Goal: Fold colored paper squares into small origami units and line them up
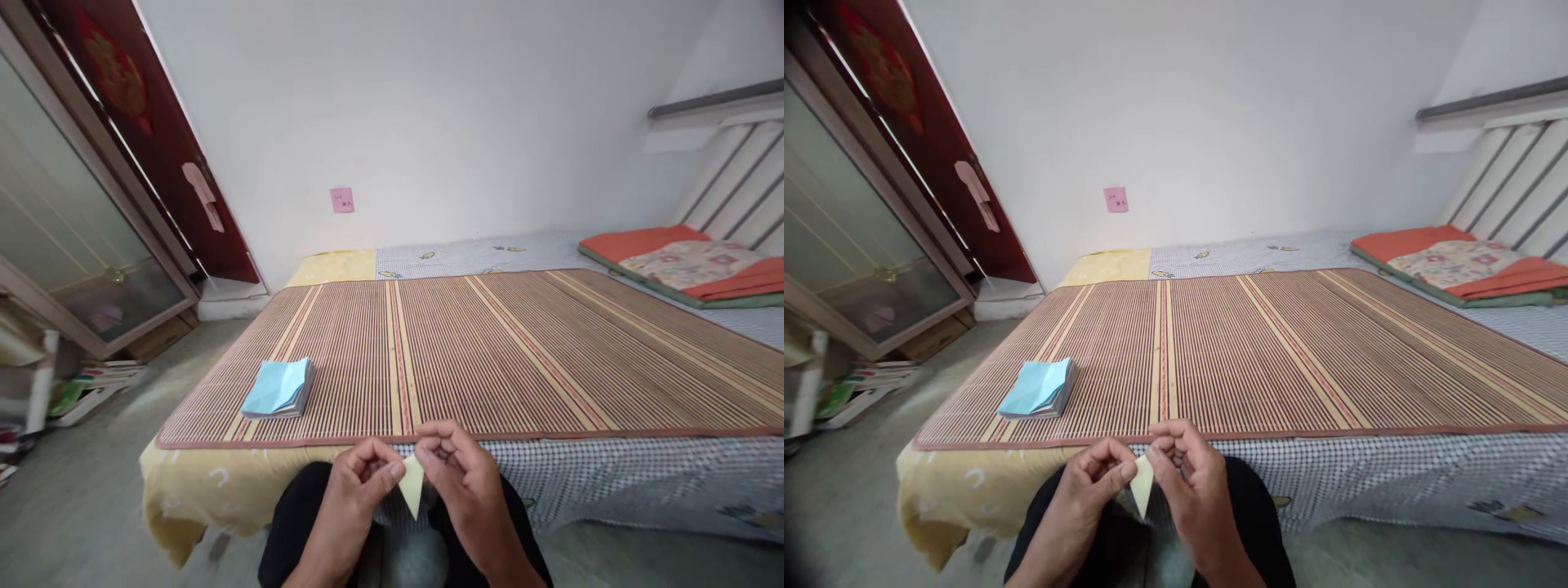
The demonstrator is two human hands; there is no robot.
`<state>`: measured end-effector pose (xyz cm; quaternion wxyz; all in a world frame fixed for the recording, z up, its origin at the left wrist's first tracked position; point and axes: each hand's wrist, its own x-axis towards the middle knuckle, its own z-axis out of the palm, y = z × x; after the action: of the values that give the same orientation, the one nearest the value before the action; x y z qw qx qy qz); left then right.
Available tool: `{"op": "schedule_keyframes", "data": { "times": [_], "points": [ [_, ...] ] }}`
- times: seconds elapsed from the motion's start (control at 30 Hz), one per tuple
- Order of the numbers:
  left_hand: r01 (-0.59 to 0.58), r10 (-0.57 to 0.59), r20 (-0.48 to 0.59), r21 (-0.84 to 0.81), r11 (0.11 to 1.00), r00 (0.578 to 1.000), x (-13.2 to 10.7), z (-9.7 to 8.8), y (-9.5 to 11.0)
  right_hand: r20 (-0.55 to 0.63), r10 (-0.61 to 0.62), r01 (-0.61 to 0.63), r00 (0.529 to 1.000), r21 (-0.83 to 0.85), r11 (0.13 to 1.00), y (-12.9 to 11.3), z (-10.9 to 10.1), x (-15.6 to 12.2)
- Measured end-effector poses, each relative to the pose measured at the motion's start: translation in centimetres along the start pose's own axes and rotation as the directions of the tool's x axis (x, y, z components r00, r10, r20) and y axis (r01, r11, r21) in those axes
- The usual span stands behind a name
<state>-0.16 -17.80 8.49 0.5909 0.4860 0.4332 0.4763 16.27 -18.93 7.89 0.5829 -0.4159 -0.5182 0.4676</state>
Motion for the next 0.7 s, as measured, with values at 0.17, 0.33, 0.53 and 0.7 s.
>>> {"op": "schedule_keyframes", "data": {
  "times": [0.17, 0.33, 0.53, 0.7],
  "points": [
    [0.139, -0.132, 0.044, -0.377, 0.916, 0.990, 0.1, 0.6, -0.7, 0.198, 0.090, -0.138, 0.976, 0.243, 0.960, 0.3, 0.1, 0.3],
    [0.171, -0.140, 0.101, -0.469, 0.867, 0.985, 0.2, 0.8, -0.3, 0.222, 0.089, -0.157, 0.971, 0.309, 0.938, 0.5, 0.4, 0.2],
    [0.021, -0.030, -0.019, -0.367, 0.930, 0.999, 0.2, 1.5, -0.1, 0.179, 0.039, -0.086, 0.983, 0.265, 0.961, -0.2, 1.1, 0.1],
    [-0.016, 0.006, -0.032, -0.328, 0.944, 0.999, 0.3, 1.6, 0.3, 0.158, 0.002, -0.036, 0.987, 0.214, 0.976, -0.3, 1.4, 0.2]
  ]
}}
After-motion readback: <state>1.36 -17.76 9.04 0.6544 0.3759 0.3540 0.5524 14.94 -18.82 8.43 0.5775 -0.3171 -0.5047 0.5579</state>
